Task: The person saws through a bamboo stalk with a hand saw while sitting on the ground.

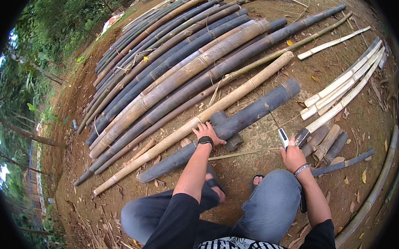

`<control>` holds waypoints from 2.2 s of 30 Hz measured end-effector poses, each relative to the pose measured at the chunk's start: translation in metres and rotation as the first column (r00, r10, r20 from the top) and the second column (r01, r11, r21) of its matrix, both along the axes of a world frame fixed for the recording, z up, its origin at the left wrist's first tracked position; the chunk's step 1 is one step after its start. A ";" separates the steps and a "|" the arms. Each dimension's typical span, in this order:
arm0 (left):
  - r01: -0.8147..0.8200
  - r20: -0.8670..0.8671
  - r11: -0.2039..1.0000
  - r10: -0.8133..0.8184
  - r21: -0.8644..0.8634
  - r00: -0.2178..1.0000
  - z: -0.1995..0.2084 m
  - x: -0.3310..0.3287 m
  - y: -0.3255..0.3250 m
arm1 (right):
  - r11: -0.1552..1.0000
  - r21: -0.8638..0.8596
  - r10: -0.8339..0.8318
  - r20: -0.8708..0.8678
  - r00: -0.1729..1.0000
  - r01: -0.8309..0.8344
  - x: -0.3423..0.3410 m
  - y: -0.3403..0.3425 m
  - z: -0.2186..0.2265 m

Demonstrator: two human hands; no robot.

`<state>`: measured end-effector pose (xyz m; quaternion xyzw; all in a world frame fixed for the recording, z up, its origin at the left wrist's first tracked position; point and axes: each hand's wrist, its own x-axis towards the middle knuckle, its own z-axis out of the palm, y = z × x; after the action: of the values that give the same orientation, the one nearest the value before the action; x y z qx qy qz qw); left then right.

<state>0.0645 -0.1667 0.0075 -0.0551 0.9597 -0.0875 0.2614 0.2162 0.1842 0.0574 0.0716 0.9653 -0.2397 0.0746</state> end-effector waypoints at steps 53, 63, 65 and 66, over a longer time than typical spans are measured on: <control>0.295 -0.374 0.821 -0.108 0.489 0.921 0.000 -0.066 0.127 | 0.992 0.078 0.078 0.206 0.975 -0.096 0.001 -0.002 0.068; 0.300 -0.393 0.808 -0.093 0.507 0.915 -0.006 -0.061 0.146 | 0.979 0.159 0.098 0.183 0.978 -0.128 -0.002 0.011 0.068; 0.315 -0.378 0.798 -0.119 0.513 0.918 -0.013 -0.054 0.153 | 0.981 0.165 0.083 0.138 0.987 -0.106 -0.046 0.004 0.031; 0.306 -0.342 0.788 -0.130 0.534 0.931 -0.006 -0.059 0.145 | 0.982 0.162 0.072 0.129 0.989 -0.092 -0.055 -0.002 0.034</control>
<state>0.0054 -0.0213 0.0013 0.1274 0.9675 0.1876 0.1117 0.1607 0.1819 0.0919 0.0523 0.9778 -0.1493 0.1372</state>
